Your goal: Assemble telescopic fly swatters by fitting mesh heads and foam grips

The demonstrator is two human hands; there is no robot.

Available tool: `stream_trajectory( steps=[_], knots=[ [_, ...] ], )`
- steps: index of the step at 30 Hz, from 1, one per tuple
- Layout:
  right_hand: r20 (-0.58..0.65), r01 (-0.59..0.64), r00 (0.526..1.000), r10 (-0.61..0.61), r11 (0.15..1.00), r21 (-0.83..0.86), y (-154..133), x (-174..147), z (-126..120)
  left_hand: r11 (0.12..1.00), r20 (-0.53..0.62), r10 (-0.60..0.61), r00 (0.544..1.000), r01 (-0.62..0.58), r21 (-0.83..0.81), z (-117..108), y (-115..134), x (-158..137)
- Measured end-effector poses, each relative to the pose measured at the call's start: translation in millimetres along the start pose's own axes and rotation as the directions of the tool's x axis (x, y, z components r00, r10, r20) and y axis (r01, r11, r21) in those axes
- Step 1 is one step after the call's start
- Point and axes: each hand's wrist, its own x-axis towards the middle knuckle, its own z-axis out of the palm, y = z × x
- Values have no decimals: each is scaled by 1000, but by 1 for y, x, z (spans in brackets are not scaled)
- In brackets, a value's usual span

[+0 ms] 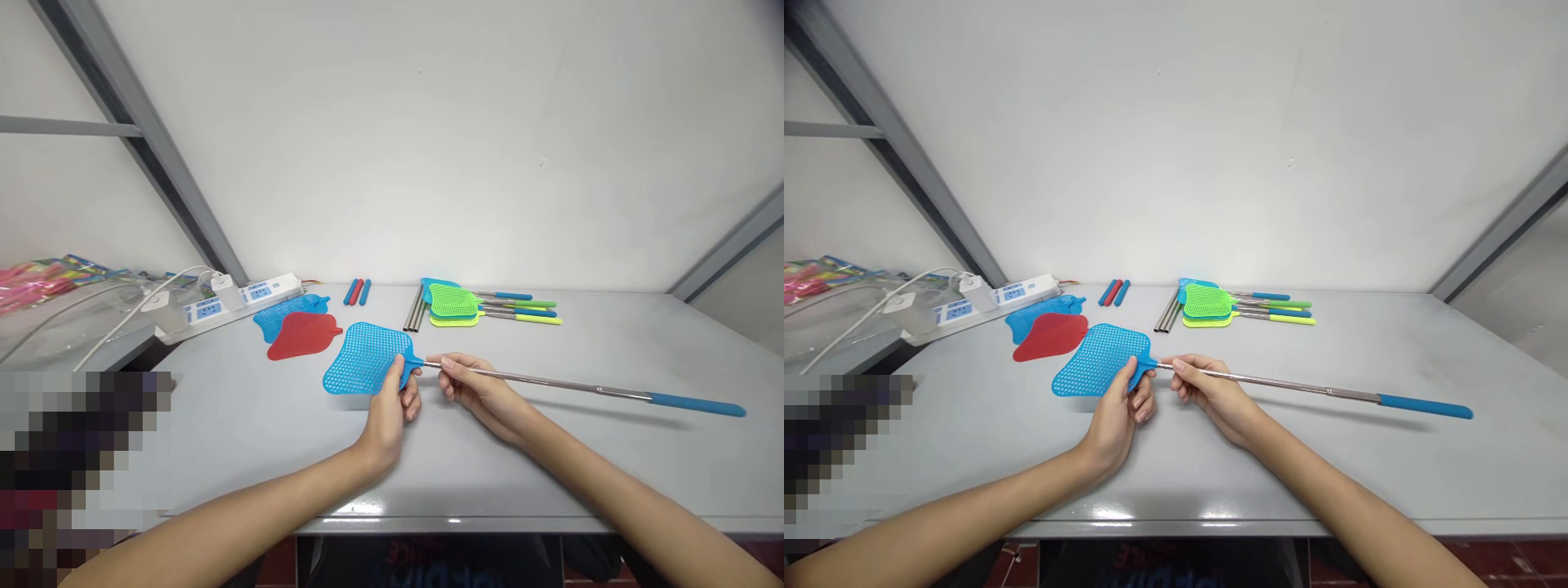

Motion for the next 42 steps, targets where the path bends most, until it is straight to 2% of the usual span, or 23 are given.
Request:
stream_trajectory(
  steps=[4,8,13,16,19,22,27,37,42],
  knots=[
    [-38,10,999,-6,995,101,-2,2,-4,998,-9,38,999,-39,-45,-1,3,2],
    [-121,54,992,-34,985,166,-7,3,-13,992,-88,79,993,-87,-91,-3,8,7],
    [-291,111,952,-91,992,53,-12,4,-22,993,-138,9,990,-25,-114,-5,12,12],
    [-325,115,937,-126,992,-53,-12,4,-24,995,-126,10,992,-23,-98,-5,11,12],
    [-337,89,935,-115,992,-91,-9,4,-24,998,-60,18,998,-22,-59,-6,9,11],
    [-298,21,954,-34,999,-47,-4,3,-23,999,-9,23,1000,-23,-27,-7,7,10],
    [-135,-109,985,105,994,-20,-1,0,-22,988,-27,154,988,-154,15,-8,5,6],
    [-14,-173,984,176,979,108,-1,-1,-24,981,-45,179,983,-175,83,-7,-1,0],
    [-25,-168,985,173,976,142,3,-2,-23,979,-38,144,989,-137,148,-6,-3,-2]
  ],
)
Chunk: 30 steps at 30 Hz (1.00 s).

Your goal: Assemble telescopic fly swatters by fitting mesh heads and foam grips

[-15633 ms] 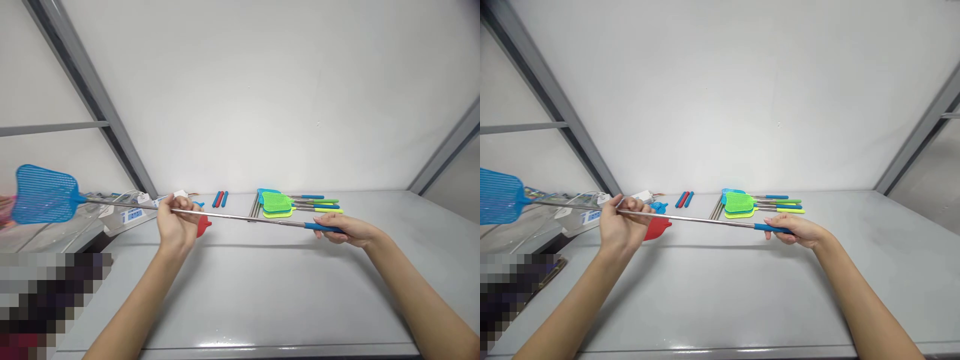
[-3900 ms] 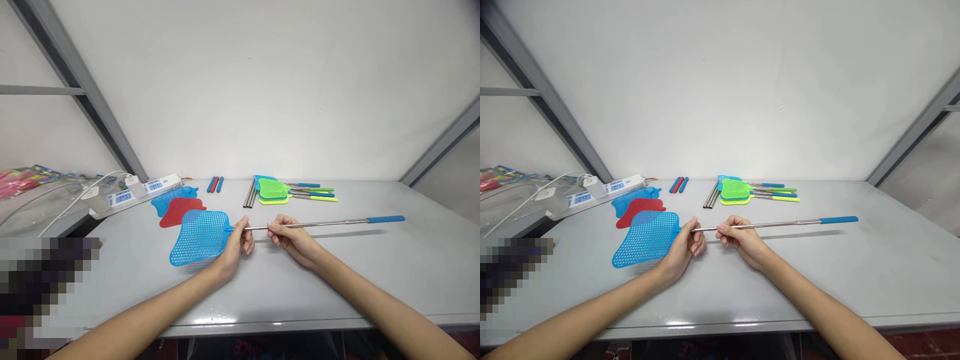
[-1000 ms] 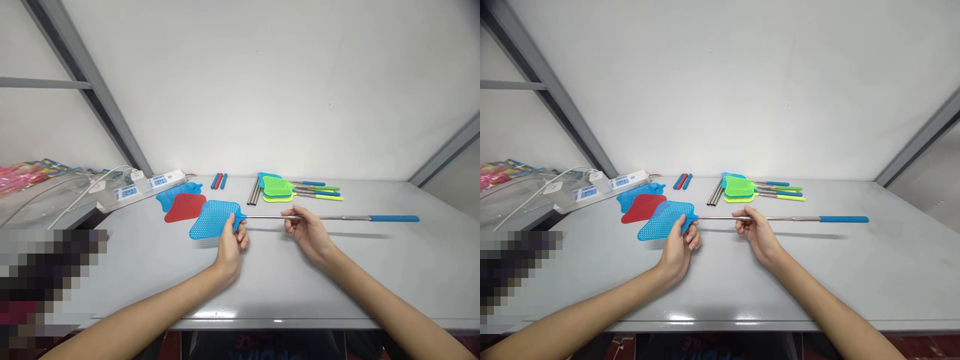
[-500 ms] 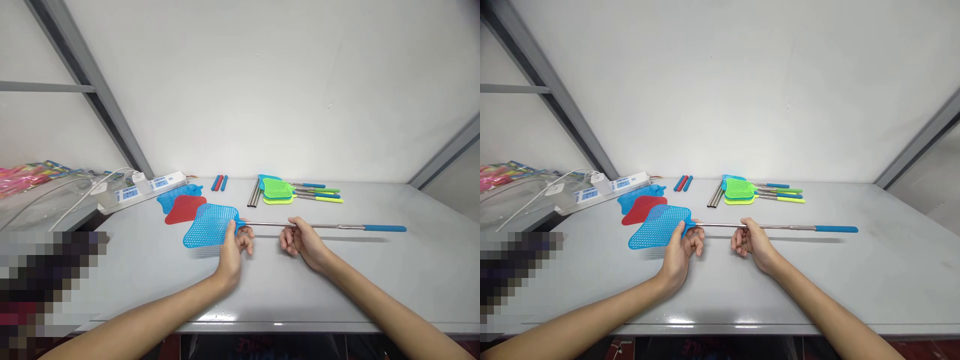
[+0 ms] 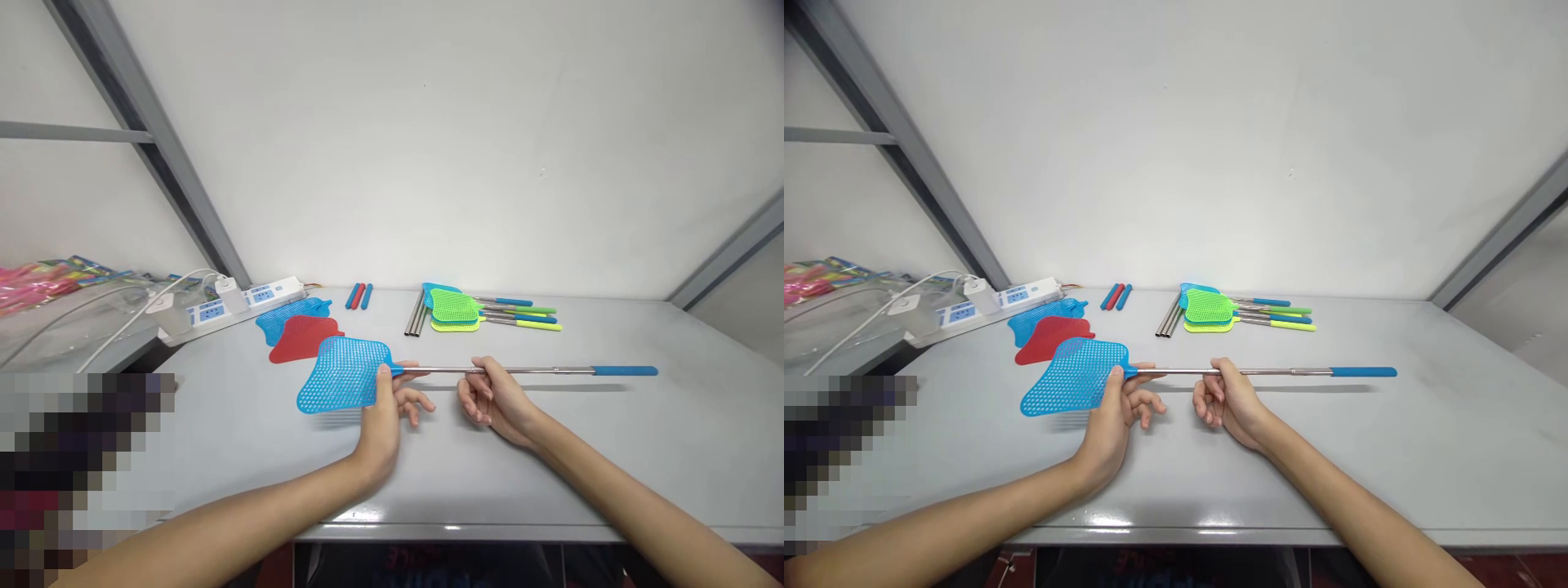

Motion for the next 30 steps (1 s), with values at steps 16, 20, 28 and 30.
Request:
stream_trajectory(
  steps=[16,20,28,30],
  knots=[
    [-24,7,1000,-6,1000,24,5,1,7,996,72,-47,996,41,81,8,-2,-2],
    [-45,20,999,-19,1000,13,5,1,9,992,87,-80,993,70,103,8,0,-2],
    [-55,14,998,-14,1000,6,4,1,14,987,159,-105,982,83,140,8,2,-5],
    [-55,30,998,-31,1000,-6,6,2,14,987,167,-106,980,83,141,8,1,-5]
  ],
)
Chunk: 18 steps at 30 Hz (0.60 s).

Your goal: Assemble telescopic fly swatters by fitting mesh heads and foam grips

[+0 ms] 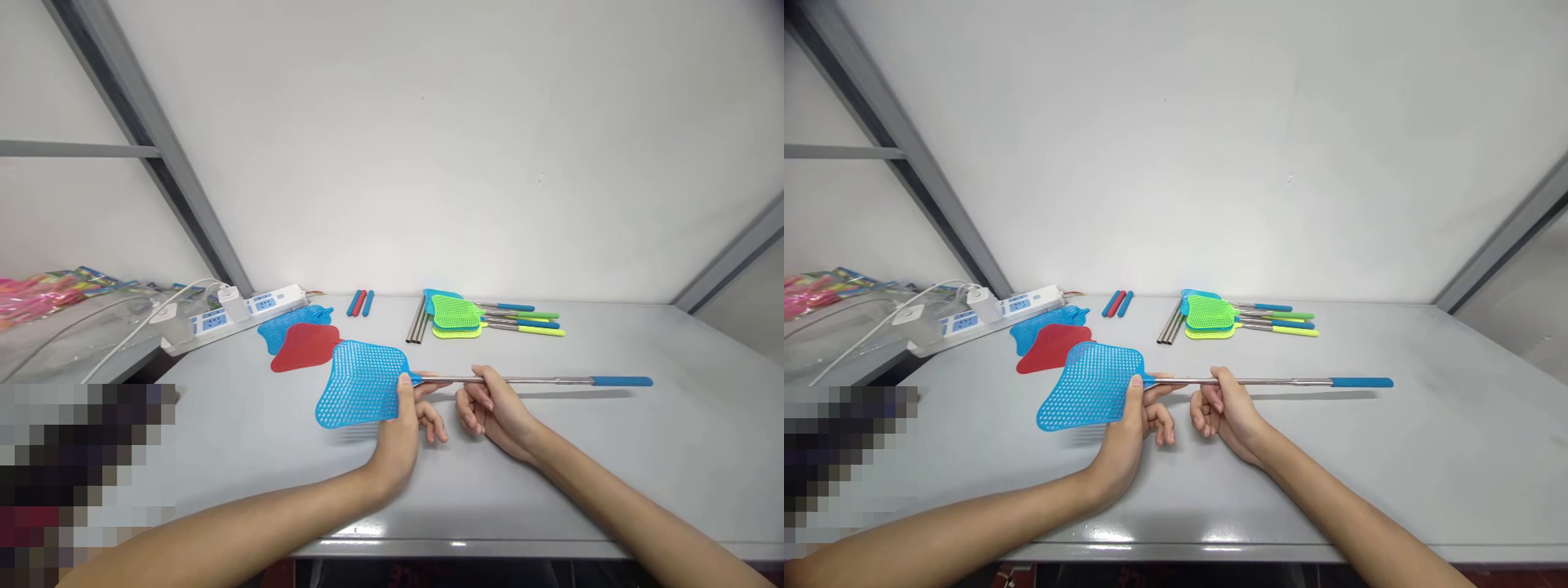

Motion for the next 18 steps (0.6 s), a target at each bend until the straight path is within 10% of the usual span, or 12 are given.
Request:
stream_trajectory(
  steps=[18],
  knots=[
    [61,42,997,-38,996,-75,7,3,-3,1000,56,-3,998,1,27,3,-1,-2]
  ],
)
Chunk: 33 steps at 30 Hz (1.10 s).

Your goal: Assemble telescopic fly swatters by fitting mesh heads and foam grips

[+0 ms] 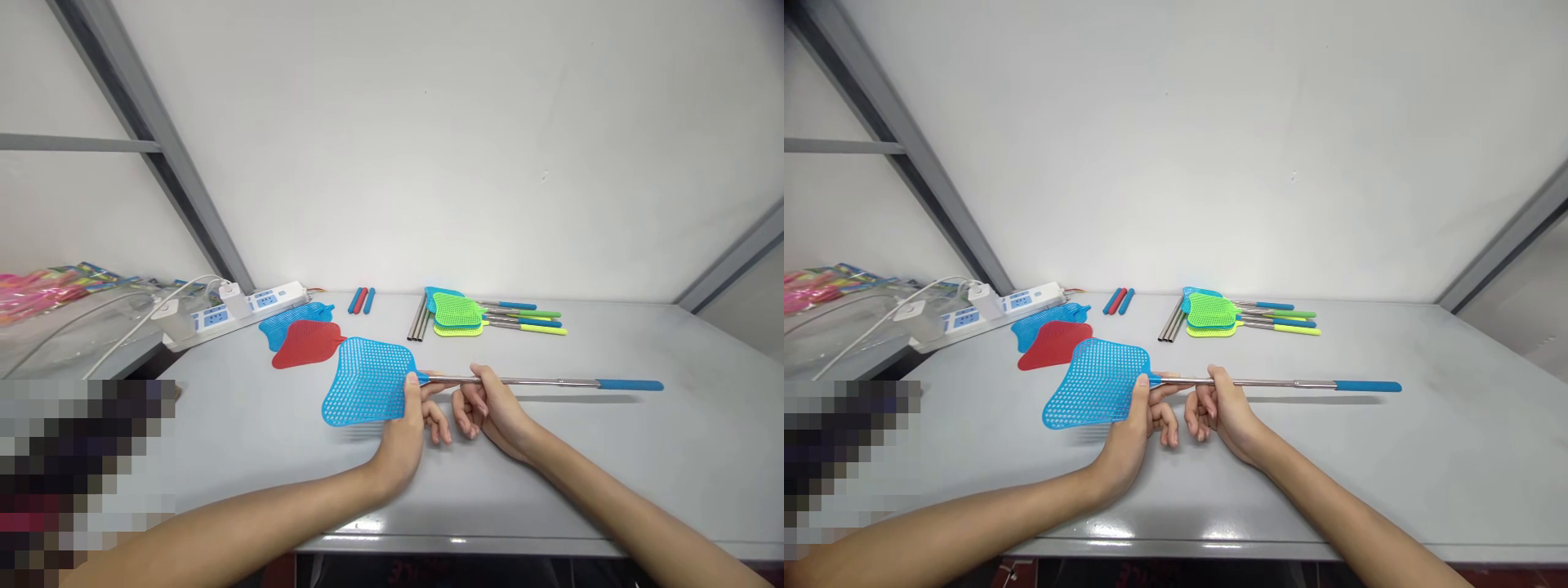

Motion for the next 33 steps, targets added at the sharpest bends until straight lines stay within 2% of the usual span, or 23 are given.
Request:
stream_trajectory(
  steps=[9,17,21,24,33],
  knots=[
    [18,-19,1000,20,999,-33,-2,-1,6,999,4,21,1000,-21,28,2,1,-2],
    [-5,-32,999,32,997,-77,-4,-3,4,1000,-33,-7,999,7,-16,2,4,0],
    [-129,39,990,-57,990,-138,-6,0,0,999,-78,-20,997,17,-38,-1,5,0],
    [-158,102,978,-132,977,-186,-8,3,-4,994,-101,-30,994,19,-107,-3,5,1],
    [-250,225,938,-239,971,-84,-22,3,-18,962,-199,-30,980,-26,-273,-15,8,10]
  ],
)
